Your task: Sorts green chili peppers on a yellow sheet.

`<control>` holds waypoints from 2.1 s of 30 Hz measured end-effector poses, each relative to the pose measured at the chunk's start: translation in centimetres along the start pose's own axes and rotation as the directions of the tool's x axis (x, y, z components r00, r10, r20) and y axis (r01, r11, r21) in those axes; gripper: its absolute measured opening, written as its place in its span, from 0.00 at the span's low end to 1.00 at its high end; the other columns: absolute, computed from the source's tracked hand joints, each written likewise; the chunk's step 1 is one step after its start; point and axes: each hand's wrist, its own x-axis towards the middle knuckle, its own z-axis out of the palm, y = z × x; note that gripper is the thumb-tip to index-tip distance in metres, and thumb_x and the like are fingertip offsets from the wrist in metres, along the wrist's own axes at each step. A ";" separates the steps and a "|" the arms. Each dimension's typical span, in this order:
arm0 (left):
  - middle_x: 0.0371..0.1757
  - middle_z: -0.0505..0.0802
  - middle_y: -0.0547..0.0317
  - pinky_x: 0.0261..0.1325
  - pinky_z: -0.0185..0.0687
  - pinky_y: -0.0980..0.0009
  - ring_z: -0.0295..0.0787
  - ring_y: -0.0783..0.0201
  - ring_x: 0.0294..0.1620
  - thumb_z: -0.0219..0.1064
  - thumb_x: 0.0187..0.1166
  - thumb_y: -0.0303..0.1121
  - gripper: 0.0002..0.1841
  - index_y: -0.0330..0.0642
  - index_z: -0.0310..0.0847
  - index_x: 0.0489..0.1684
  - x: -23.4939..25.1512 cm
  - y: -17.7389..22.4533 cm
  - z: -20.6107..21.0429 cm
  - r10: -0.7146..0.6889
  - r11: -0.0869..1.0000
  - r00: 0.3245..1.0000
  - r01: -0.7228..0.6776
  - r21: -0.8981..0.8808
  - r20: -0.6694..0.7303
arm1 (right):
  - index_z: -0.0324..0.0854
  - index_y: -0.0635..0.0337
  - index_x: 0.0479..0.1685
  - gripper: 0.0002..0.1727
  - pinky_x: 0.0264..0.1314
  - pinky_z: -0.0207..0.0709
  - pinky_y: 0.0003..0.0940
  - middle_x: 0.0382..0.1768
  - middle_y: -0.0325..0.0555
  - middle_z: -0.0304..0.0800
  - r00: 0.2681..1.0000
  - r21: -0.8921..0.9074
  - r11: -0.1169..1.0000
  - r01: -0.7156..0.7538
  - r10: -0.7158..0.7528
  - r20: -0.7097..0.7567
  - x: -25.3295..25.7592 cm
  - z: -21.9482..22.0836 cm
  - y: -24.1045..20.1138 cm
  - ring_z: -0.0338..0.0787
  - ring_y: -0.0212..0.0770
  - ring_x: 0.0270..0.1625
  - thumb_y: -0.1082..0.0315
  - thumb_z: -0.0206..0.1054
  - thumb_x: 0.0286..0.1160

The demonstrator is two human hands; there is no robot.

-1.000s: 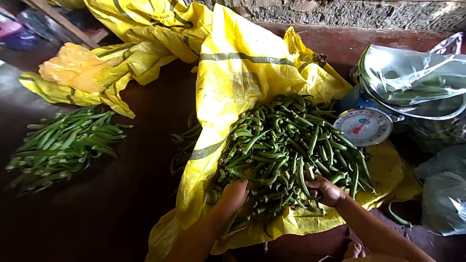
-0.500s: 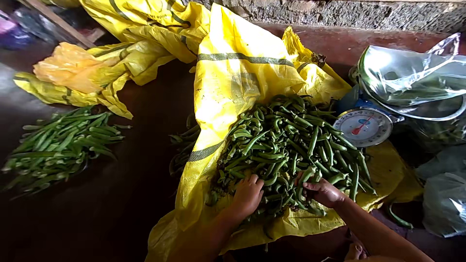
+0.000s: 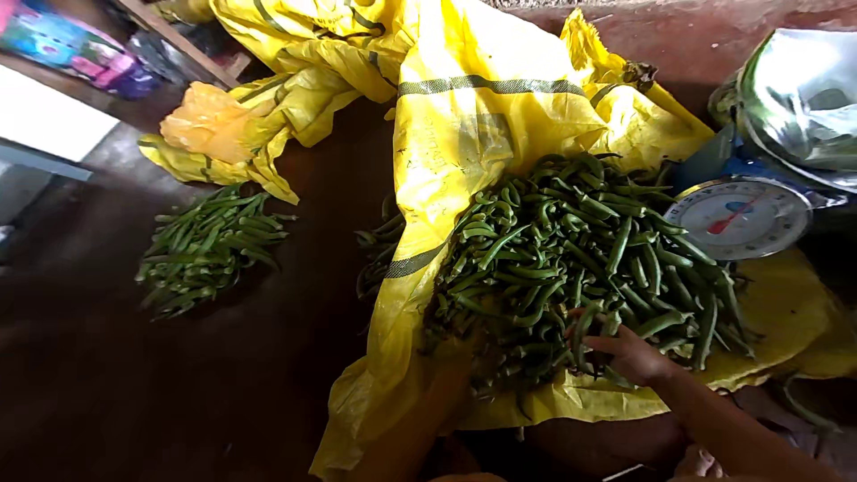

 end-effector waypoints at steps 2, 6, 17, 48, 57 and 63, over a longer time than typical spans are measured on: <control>0.80 0.76 0.30 0.76 0.73 0.34 0.76 0.30 0.78 0.78 0.73 0.40 0.44 0.38 0.58 0.89 -0.4 0.5 0.7 0.045 0.998 0.999 -0.046 0.038 0.006 | 0.63 0.55 0.82 0.37 0.53 0.88 0.41 0.59 0.48 0.90 1.000 0.033 0.999 -0.004 0.003 0.031 0.0 0.1 0.0 0.92 0.45 0.53 0.77 0.64 0.66; 0.81 0.75 0.29 0.73 0.74 0.32 0.75 0.27 0.76 0.77 0.74 0.35 0.40 0.41 0.60 0.88 0.1 0.6 2.5 0.071 0.993 0.997 -0.070 0.097 -0.015 | 0.60 0.52 0.85 0.40 0.49 0.89 0.39 0.59 0.47 0.89 0.997 0.090 0.996 -0.021 0.013 0.081 -0.1 0.1 0.0 0.92 0.44 0.50 0.77 0.65 0.65; 0.77 0.80 0.37 0.81 0.73 0.49 0.80 0.48 0.76 0.76 0.77 0.41 0.44 0.35 0.54 0.89 0.2 -0.9 -3.3 0.338 0.794 0.937 -0.237 -0.560 0.083 | 0.65 0.57 0.83 0.35 0.53 0.89 0.42 0.62 0.49 0.87 0.996 -0.235 0.972 -0.027 0.005 -0.092 -0.1 -0.7 -1.4 0.91 0.44 0.54 0.75 0.66 0.72; 0.89 0.66 0.39 0.82 0.71 0.44 0.67 0.39 0.87 0.66 0.84 0.36 0.34 0.43 0.60 0.91 -0.3 2.7 -15.4 0.158 0.978 0.843 -0.205 -0.035 -0.515 | 0.74 0.57 0.66 0.21 0.28 0.78 0.27 0.30 0.38 0.78 0.906 0.061 0.994 0.090 -0.057 -0.419 -1.1 -2.5 -2.7 0.79 0.32 0.25 0.57 0.39 0.97; 0.92 0.64 0.49 0.77 0.69 0.30 0.55 0.32 0.91 0.65 0.79 0.26 0.36 0.58 0.63 0.91 5.8 6.9 -15.8 0.418 0.908 0.806 -0.376 0.183 -0.419 | 0.75 0.57 0.65 0.20 0.21 0.71 0.22 0.24 0.34 0.75 0.951 -0.075 0.996 0.040 -0.061 -0.302 -0.8 -1.7 -1.3 0.73 0.28 0.18 0.57 0.43 0.94; 0.93 0.63 0.50 0.81 0.70 0.39 0.54 0.39 0.93 0.61 0.70 0.11 0.40 0.56 0.69 0.86 3.8 6.0 -8.4 0.530 0.847 0.805 -0.485 0.219 -0.269 | 0.75 0.57 0.65 0.19 0.21 0.71 0.24 0.24 0.35 0.75 0.940 -0.057 0.998 0.004 -0.023 -0.341 -0.5 -2.3 -0.4 0.73 0.29 0.18 0.57 0.44 0.94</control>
